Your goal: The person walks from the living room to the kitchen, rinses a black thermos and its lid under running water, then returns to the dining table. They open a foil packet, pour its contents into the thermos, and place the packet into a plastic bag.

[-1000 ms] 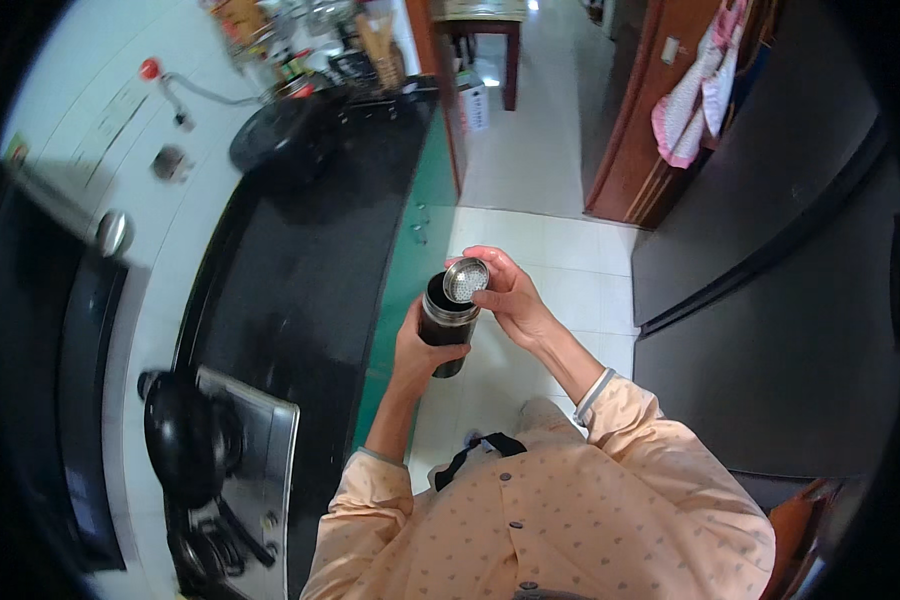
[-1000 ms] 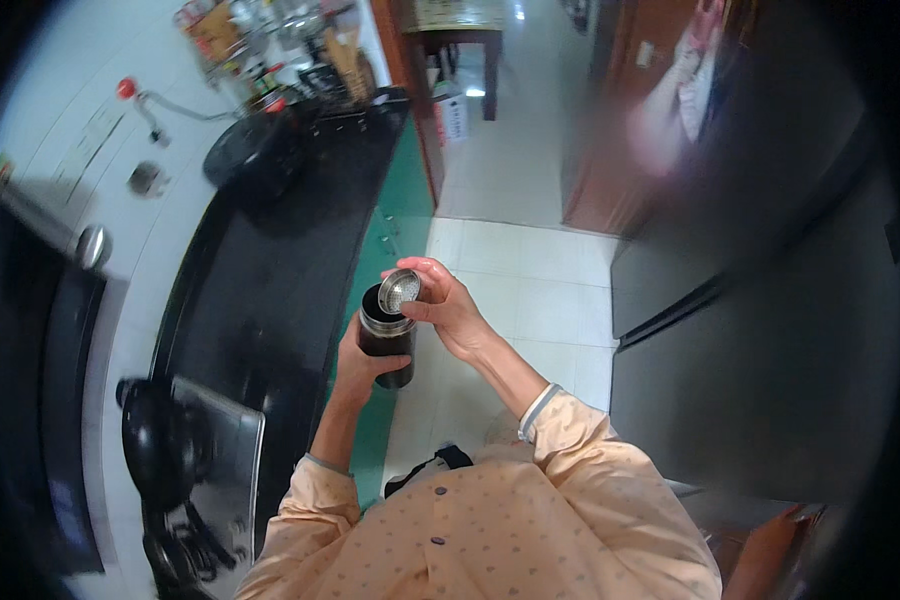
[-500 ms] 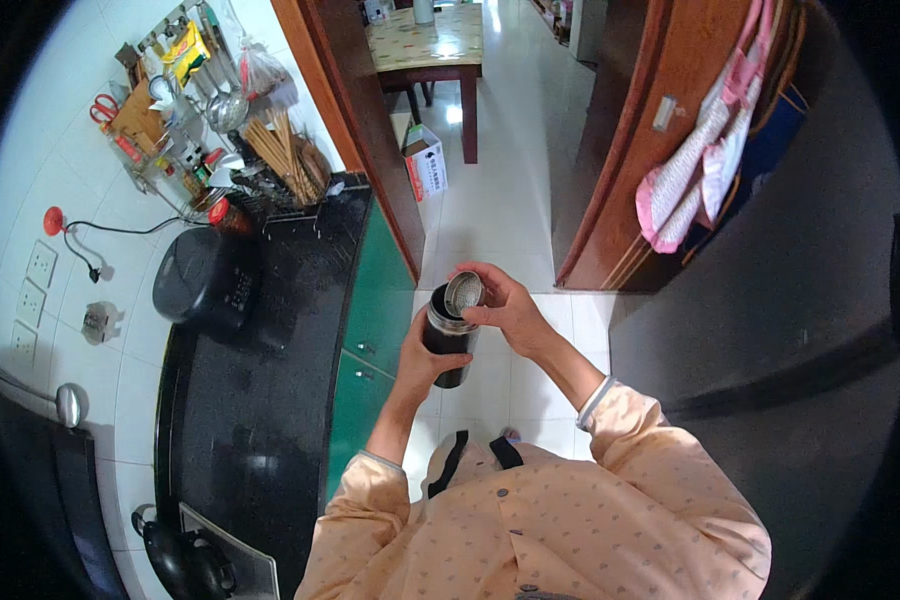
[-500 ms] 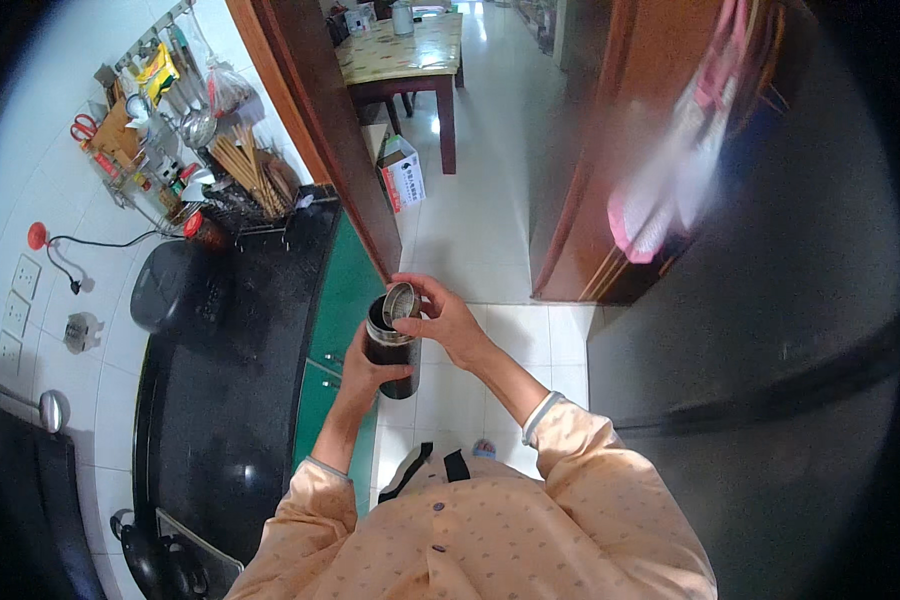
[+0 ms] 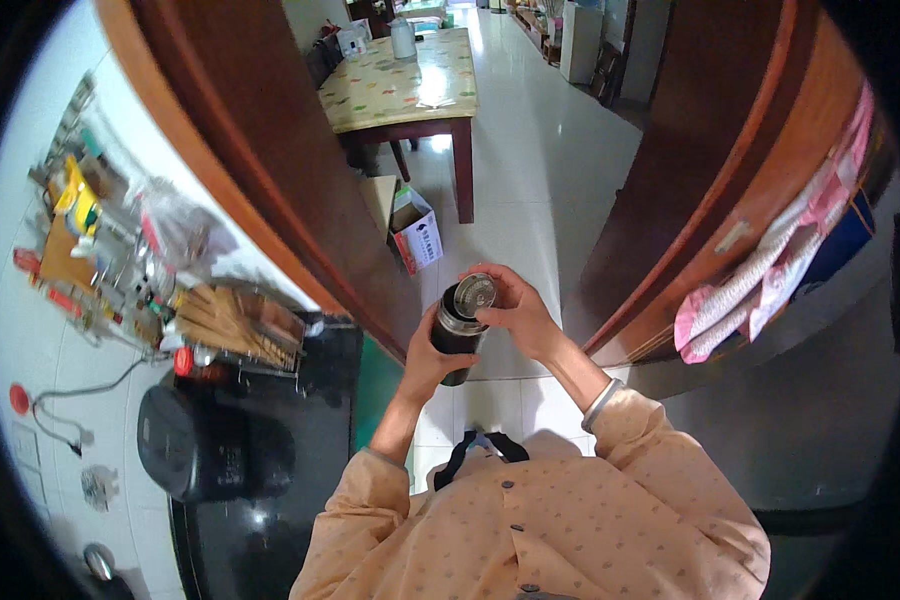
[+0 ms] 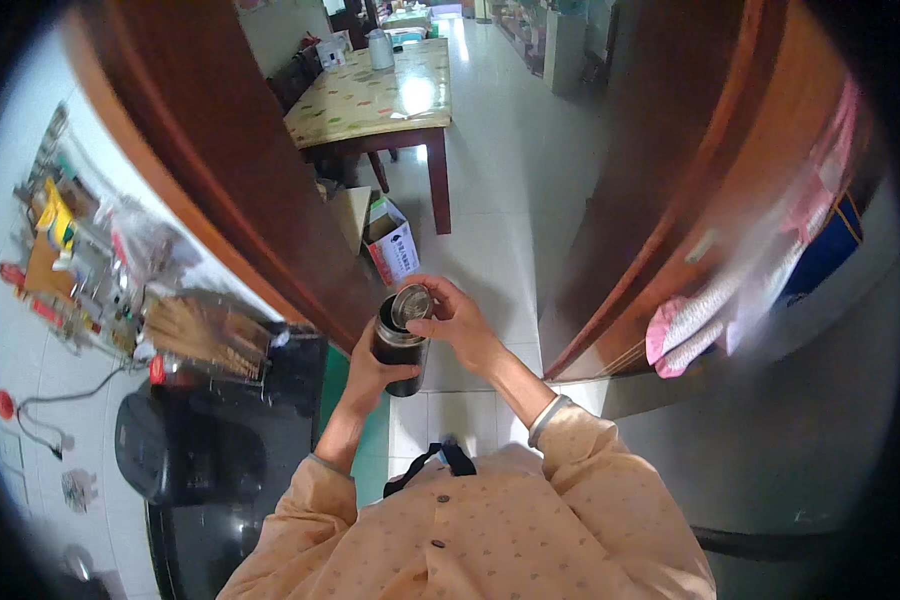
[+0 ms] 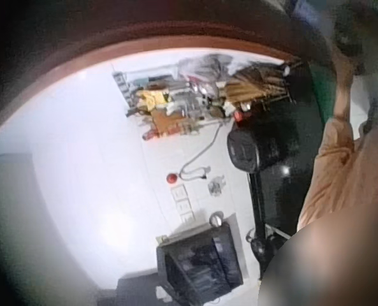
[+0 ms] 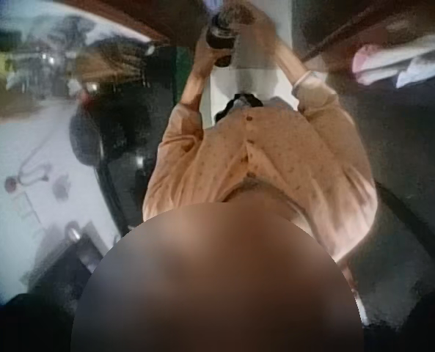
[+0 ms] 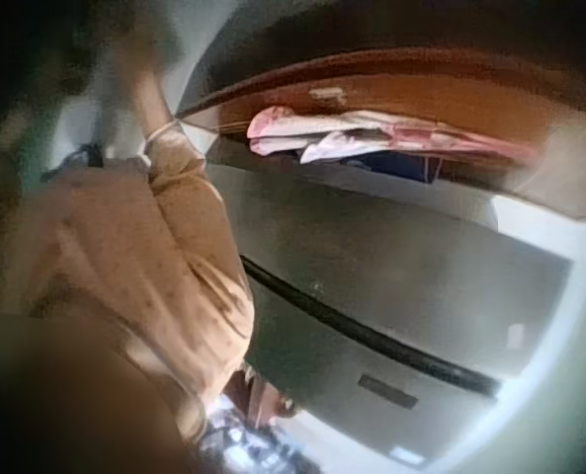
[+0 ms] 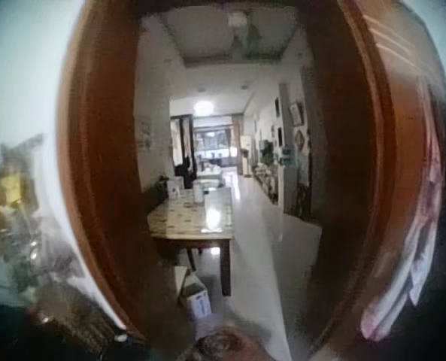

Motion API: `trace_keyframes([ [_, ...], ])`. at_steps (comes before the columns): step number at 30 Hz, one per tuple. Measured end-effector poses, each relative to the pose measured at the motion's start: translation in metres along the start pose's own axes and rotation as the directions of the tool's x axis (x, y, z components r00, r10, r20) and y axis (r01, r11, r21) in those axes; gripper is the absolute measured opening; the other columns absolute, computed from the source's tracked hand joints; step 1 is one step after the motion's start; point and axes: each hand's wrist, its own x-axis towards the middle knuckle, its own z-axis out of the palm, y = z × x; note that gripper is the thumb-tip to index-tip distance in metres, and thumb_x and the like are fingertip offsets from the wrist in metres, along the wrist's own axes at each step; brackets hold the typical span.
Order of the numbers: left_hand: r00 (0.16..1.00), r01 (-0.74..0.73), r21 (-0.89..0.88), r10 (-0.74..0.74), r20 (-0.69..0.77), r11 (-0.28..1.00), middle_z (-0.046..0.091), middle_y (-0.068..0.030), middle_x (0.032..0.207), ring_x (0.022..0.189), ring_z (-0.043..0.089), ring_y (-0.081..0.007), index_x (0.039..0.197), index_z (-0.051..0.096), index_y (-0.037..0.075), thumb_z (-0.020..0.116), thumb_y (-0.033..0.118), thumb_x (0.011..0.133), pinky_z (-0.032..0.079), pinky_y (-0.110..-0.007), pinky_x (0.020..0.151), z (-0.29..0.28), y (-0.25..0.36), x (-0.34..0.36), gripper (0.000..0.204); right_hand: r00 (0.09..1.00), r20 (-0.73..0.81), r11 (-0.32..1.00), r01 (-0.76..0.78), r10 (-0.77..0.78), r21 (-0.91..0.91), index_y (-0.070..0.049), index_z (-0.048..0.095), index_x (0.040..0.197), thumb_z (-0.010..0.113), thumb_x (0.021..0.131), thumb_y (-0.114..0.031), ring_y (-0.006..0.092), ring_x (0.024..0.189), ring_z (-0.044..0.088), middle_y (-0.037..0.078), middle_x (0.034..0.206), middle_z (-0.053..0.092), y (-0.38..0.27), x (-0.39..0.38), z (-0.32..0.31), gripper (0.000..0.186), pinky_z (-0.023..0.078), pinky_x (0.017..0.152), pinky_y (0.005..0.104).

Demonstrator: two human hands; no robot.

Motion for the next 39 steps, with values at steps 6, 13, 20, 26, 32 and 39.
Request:
trace_keyframes([
  [6,0.995,0.053,-0.002,-0.052,0.088,0.999,0.054,-0.0063,0.118,0.109,0.052,-0.0185,0.131,0.041,0.004,0.083,0.003,0.050,0.040,-0.033,0.096,-0.002,-0.019,0.150,0.092,0.995,-0.099,0.998,0.024,-0.017,0.064,-0.007,0.046,0.128,0.064,0.069,0.005,0.0169,0.111,0.052,0.007,0.123,0.054,-0.002,0.111,-0.080,0.063,0.042,0.096,0.0323],
  [13,0.997,0.048,0.008,-0.048,0.062,0.999,0.054,-0.0063,0.119,0.109,0.052,-0.0193,0.132,0.040,0.005,0.083,-0.001,0.048,0.040,-0.033,0.097,0.016,-0.036,0.331,0.094,0.997,-0.071,0.997,0.035,-0.031,0.065,-0.008,0.047,0.129,0.072,0.071,-0.004,0.0160,0.109,0.051,0.004,0.120,0.054,-0.022,0.258,-0.189,0.063,0.041,0.095,0.0317],
  [20,0.995,0.068,0.021,-0.069,0.066,0.997,0.056,-0.0065,0.117,0.110,0.051,-0.0195,0.130,0.042,0.006,0.082,-0.001,0.047,0.038,-0.034,0.098,0.062,-0.025,0.496,0.093,0.994,-0.052,0.993,0.099,-0.096,0.059,-0.006,0.045,0.130,0.068,0.074,-0.003,0.0181,0.112,0.051,0.007,0.123,0.054,-0.080,0.376,-0.302,0.060,0.039,0.098,0.0333],
  [26,0.984,0.098,0.018,-0.100,0.149,0.995,0.055,-0.0070,0.117,0.111,0.051,-0.0195,0.130,0.042,0.007,0.082,0.002,0.048,0.038,-0.033,0.098,0.087,-0.026,0.624,0.091,0.986,-0.124,0.990,0.122,-0.112,0.075,-0.005,0.043,0.131,0.065,0.076,-0.002,0.0173,0.113,0.051,0.008,0.123,0.055,-0.102,0.461,-0.385,0.059,0.038,0.098,0.0322],
  [32,0.969,0.081,-0.103,-0.054,0.241,0.991,0.056,-0.0056,0.114,0.108,0.052,-0.0200,0.128,0.044,0.007,0.081,0.002,0.049,0.039,-0.035,0.097,0.111,-0.046,0.778,0.087,0.971,-0.174,0.984,0.173,-0.163,0.045,-0.003,0.043,0.131,0.065,0.077,-0.004,0.0163,0.111,0.052,0.007,0.121,0.056,-0.114,0.565,-0.482,0.058,0.038,0.097,0.0311],
  [39,0.932,0.119,-0.070,-0.087,0.353,0.990,0.056,-0.0079,0.114,0.107,0.052,-0.0204,0.129,0.042,0.004,0.081,0.006,0.050,0.041,-0.034,0.095,0.127,-0.045,0.939,0.088,0.945,-0.262,0.976,0.213,-0.195,0.042,-0.003,0.043,0.131,0.066,0.076,-0.005,0.0179,0.111,0.052,0.008,0.120,0.056,-0.131,0.680,-0.574,0.060,0.037,0.097,0.0333],
])
